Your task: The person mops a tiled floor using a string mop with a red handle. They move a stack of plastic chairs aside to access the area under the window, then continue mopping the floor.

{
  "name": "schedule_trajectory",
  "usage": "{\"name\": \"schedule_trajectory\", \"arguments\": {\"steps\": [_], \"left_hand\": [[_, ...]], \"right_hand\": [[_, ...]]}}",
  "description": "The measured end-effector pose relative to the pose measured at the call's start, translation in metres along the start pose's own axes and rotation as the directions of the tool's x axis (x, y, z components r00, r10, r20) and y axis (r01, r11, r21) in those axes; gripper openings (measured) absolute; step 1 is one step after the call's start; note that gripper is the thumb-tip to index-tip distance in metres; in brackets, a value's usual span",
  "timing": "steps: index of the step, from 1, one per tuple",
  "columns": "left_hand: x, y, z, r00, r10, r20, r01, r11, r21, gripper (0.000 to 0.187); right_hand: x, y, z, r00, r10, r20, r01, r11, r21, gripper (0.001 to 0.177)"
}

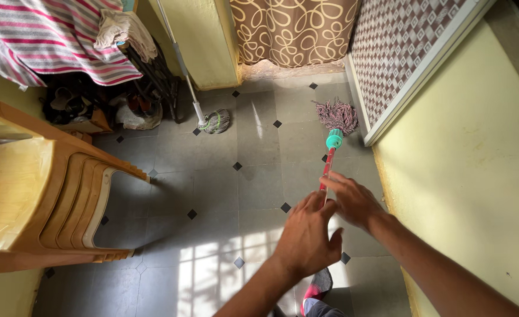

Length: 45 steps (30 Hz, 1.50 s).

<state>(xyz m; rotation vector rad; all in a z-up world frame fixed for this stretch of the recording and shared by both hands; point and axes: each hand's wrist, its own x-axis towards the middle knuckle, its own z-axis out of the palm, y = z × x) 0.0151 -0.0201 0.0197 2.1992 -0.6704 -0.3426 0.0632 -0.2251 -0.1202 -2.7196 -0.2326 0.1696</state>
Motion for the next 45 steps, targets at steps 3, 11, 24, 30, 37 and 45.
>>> {"name": "schedule_trajectory", "arguments": {"steps": [3, 11, 24, 30, 37, 45], "left_hand": [[0.001, 0.0, 0.018, 0.996, 0.008, -0.087, 0.0, 0.996, 0.09, 0.08], [-0.015, 0.008, 0.019, 0.991, 0.132, 0.005, -0.131, 0.984, 0.121, 0.11], [-0.075, -0.061, -0.03, 0.988, 0.15, 0.032, -0.14, 0.788, 0.6, 0.069], [-0.11, -0.051, -0.029, 0.994, 0.105, 0.042, -0.11, 0.806, 0.581, 0.066], [-0.129, -0.03, -0.017, 0.995, 0.095, -0.01, -0.07, 0.795, 0.602, 0.071], [-0.157, 0.004, 0.018, 0.991, 0.113, -0.073, -0.051, 0.818, 0.573, 0.077]], "right_hand": [[0.0, 0.002, -0.009, 0.969, 0.236, 0.073, -0.246, 0.951, 0.19, 0.056], [-0.055, -0.071, -0.041, 0.664, 0.412, 0.624, -0.685, 0.001, 0.729, 0.037], [-0.153, -0.057, -0.033, 0.891, 0.408, 0.198, -0.373, 0.907, -0.195, 0.016], [-0.194, -0.069, -0.034, 0.899, 0.347, 0.267, -0.259, 0.913, -0.315, 0.015], [-0.232, -0.071, -0.06, 0.91, 0.343, 0.233, -0.261, 0.91, -0.321, 0.014], [-0.297, -0.106, -0.114, 0.836, 0.492, 0.242, -0.429, 0.862, -0.271, 0.023]]}}
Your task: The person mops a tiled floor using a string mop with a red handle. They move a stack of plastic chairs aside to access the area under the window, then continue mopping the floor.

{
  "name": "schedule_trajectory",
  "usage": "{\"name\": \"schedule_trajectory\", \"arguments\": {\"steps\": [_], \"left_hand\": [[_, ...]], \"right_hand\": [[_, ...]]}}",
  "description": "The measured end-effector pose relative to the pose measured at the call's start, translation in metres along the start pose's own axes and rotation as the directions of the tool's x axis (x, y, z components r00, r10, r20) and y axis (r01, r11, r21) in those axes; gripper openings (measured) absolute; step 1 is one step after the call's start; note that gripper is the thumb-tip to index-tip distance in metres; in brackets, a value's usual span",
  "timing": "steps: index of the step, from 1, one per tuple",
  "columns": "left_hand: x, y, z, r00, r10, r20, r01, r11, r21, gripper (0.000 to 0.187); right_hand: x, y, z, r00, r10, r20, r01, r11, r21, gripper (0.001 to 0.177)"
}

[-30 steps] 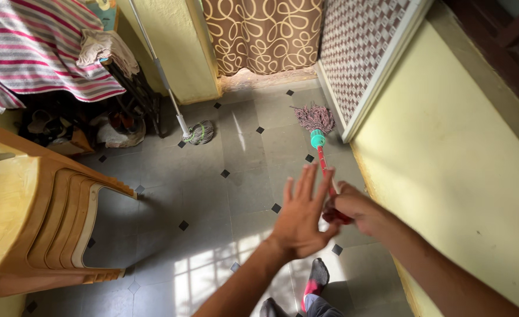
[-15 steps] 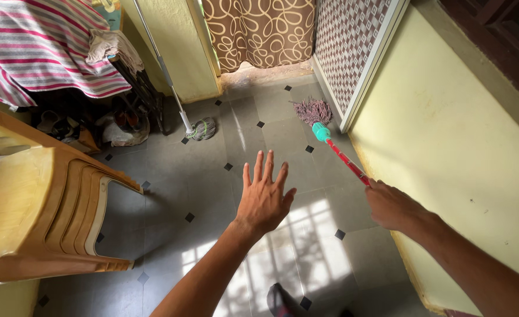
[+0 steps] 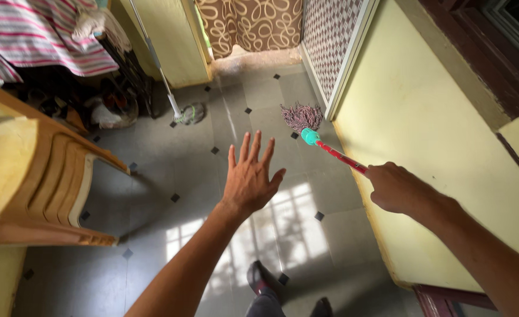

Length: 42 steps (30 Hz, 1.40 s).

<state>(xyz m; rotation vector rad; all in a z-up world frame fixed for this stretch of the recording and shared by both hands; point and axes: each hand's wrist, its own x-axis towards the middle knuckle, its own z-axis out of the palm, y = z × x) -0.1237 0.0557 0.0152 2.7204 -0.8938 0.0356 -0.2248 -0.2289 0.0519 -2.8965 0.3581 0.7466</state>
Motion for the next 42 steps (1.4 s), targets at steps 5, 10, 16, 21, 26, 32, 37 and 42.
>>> {"name": "schedule_trajectory", "arguments": {"steps": [5, 10, 16, 21, 26, 32, 37, 42], "left_hand": [[-0.013, 0.017, 0.01, 0.998, -0.045, 0.032, 0.044, 0.999, 0.015, 0.082], [-0.008, 0.019, 0.021, 0.988, -0.117, 0.105, 0.115, 0.993, 0.026, 0.082], [0.02, -0.004, 0.027, 0.982, -0.139, 0.126, 0.137, 0.99, 0.028, 0.082], [0.067, -0.044, 0.029, 0.985, -0.129, 0.112, 0.125, 0.991, 0.043, 0.079], [0.128, -0.092, 0.021, 0.983, -0.138, 0.121, 0.135, 0.99, 0.036, 0.076], [0.194, -0.142, 0.002, 0.981, -0.13, 0.145, 0.121, 0.99, 0.069, 0.071], [0.242, -0.168, -0.006, 0.971, -0.144, 0.189, 0.131, 0.988, 0.079, 0.072], [0.287, -0.187, -0.003, 0.968, -0.161, 0.191, 0.149, 0.986, 0.074, 0.071]], "right_hand": [[-0.021, 0.006, -0.003, 0.995, 0.094, -0.015, -0.093, 0.995, 0.04, 0.025], [-0.003, 0.019, -0.011, 0.992, 0.076, -0.097, -0.077, 0.997, -0.001, 0.019], [0.045, 0.003, -0.023, 0.985, 0.098, -0.139, -0.092, 0.994, 0.054, 0.015], [0.111, -0.015, -0.045, 0.98, 0.071, -0.184, -0.058, 0.995, 0.077, 0.016], [0.182, -0.027, -0.077, 0.981, 0.113, -0.16, -0.108, 0.993, 0.036, 0.023], [0.252, -0.031, -0.107, 0.969, 0.219, -0.111, -0.215, 0.975, 0.051, 0.018], [0.302, -0.041, -0.127, 0.972, 0.192, -0.132, -0.192, 0.981, 0.017, 0.02], [0.353, -0.046, -0.154, 0.974, 0.2, -0.108, -0.198, 0.98, 0.026, 0.021]]}}
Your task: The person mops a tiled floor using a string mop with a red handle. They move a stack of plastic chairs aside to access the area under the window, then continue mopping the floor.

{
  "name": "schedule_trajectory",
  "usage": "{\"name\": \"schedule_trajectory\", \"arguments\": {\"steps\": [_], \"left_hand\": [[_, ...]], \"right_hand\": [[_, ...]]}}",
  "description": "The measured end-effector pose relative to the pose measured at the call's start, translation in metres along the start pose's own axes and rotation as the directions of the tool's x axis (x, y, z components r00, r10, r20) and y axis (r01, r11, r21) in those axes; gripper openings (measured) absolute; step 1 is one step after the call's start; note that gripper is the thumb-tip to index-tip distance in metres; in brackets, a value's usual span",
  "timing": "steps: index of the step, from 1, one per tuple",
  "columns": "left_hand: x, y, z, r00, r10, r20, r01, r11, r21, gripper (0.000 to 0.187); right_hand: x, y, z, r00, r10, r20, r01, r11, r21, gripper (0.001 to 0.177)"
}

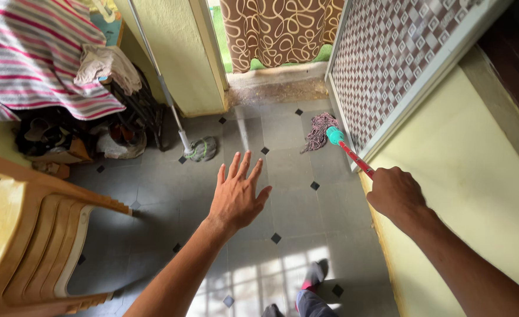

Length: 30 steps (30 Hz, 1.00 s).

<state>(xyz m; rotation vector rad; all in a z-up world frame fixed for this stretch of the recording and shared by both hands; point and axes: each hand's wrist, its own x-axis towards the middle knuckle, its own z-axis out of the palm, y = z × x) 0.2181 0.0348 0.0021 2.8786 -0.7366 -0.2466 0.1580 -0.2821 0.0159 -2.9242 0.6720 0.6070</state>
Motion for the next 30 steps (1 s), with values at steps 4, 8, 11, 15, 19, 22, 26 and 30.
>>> {"name": "schedule_trajectory", "arguments": {"steps": [4, 8, 11, 15, 19, 22, 26, 30], "left_hand": [[0.043, -0.004, -0.006, 1.0, 0.001, -0.029, -0.001, 1.0, -0.002, 0.07], [0.086, -0.002, -0.014, 0.999, -0.021, -0.046, 0.021, 1.0, -0.005, 0.07], [0.11, 0.002, -0.018, 0.997, -0.045, -0.068, 0.044, 0.999, -0.023, 0.07], [0.135, 0.007, -0.025, 0.994, -0.065, -0.082, 0.061, 0.997, -0.051, 0.069], [0.152, 0.006, -0.029, 0.992, -0.11, -0.065, 0.107, 0.993, -0.041, 0.07], [0.161, 0.009, -0.03, 0.99, -0.128, -0.052, 0.126, 0.991, -0.037, 0.071], [0.169, 0.015, -0.031, 0.989, -0.14, -0.052, 0.138, 0.99, -0.041, 0.073], [0.168, 0.019, -0.028, 0.989, -0.143, -0.043, 0.141, 0.989, -0.049, 0.073]], "right_hand": [[0.051, -0.007, -0.018, 1.0, -0.012, -0.002, 0.012, 1.0, 0.009, 0.023], [0.103, -0.011, -0.035, 1.0, -0.02, -0.012, 0.021, 0.999, 0.036, 0.025], [0.138, -0.014, -0.046, 0.996, -0.079, -0.027, 0.079, 0.997, 0.003, 0.025], [0.185, -0.019, -0.057, 0.995, -0.087, -0.037, 0.089, 0.996, 0.032, 0.023], [0.225, -0.021, -0.068, 0.988, -0.141, -0.067, 0.142, 0.99, 0.012, 0.023], [0.243, -0.024, -0.072, 0.981, -0.173, -0.093, 0.175, 0.984, 0.018, 0.023], [0.246, -0.022, -0.067, 0.985, -0.171, -0.038, 0.172, 0.985, 0.023, 0.021], [0.241, 0.0, -0.052, 0.989, -0.138, -0.045, 0.14, 0.989, 0.036, 0.02]]}}
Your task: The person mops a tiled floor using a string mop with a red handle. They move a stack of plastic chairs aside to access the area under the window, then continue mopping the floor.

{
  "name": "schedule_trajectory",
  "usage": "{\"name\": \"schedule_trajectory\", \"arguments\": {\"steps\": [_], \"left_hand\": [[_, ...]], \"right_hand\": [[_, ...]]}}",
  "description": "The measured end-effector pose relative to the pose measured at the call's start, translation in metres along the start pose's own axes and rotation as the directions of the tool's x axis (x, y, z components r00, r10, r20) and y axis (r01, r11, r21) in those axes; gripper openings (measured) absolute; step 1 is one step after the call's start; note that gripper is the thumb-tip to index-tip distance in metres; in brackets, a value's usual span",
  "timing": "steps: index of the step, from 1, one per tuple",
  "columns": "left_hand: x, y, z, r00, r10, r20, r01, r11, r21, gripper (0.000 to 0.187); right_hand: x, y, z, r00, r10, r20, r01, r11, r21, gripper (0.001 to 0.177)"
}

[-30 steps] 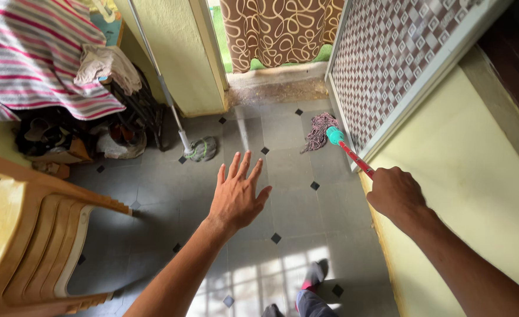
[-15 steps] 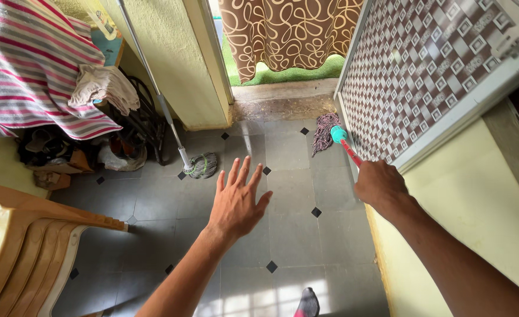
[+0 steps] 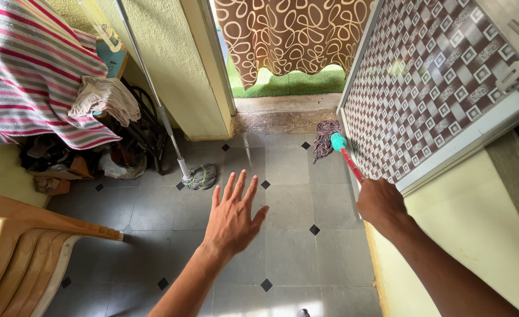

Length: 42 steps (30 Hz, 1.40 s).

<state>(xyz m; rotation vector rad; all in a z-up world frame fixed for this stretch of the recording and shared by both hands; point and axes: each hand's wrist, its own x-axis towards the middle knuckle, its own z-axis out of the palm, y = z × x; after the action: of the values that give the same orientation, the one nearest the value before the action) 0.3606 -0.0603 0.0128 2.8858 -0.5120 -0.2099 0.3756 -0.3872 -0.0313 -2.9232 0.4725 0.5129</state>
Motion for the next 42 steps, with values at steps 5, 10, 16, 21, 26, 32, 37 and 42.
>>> {"name": "schedule_trajectory", "arguments": {"steps": [5, 10, 16, 21, 26, 32, 37, 42], "left_hand": [[-0.017, 0.008, 0.003, 0.999, 0.026, 0.021, -0.026, 1.0, 0.003, 0.073], [-0.044, 0.01, 0.002, 0.998, 0.067, 0.006, -0.067, 0.998, -0.005, 0.072], [-0.086, 0.009, 0.001, 0.99, 0.137, -0.038, -0.137, 0.991, 0.001, 0.073], [-0.136, 0.007, 0.005, 0.977, 0.197, -0.079, -0.197, 0.98, 0.012, 0.073], [-0.194, 0.007, 0.015, 0.976, 0.212, -0.048, -0.211, 0.977, 0.034, 0.073], [-0.253, 0.018, 0.022, 0.965, 0.258, -0.054, -0.257, 0.966, 0.029, 0.072], [-0.288, 0.042, 0.02, 0.95, 0.292, -0.114, -0.293, 0.956, 0.008, 0.068], [-0.331, 0.064, 0.021, 0.948, 0.286, -0.139, -0.291, 0.957, -0.015, 0.064]], "right_hand": [[-0.027, 0.044, 0.018, 0.991, 0.096, 0.096, -0.093, 0.995, -0.034, 0.02], [-0.079, 0.059, 0.031, 0.976, 0.159, 0.15, -0.155, 0.987, -0.037, 0.022], [-0.152, 0.053, 0.039, 0.97, 0.191, 0.147, -0.189, 0.982, -0.027, 0.023], [-0.219, 0.047, 0.044, 0.968, 0.215, 0.131, -0.213, 0.977, -0.029, 0.027], [-0.293, 0.042, 0.041, 0.964, 0.236, 0.121, -0.233, 0.972, -0.039, 0.028], [-0.38, 0.042, 0.045, 0.983, 0.164, 0.084, -0.163, 0.987, -0.019, 0.027], [-0.429, 0.054, 0.052, 0.991, 0.121, 0.057, -0.12, 0.992, -0.022, 0.02], [-0.47, 0.069, 0.054, 0.986, 0.165, 0.036, -0.166, 0.986, 0.028, 0.021]]}}
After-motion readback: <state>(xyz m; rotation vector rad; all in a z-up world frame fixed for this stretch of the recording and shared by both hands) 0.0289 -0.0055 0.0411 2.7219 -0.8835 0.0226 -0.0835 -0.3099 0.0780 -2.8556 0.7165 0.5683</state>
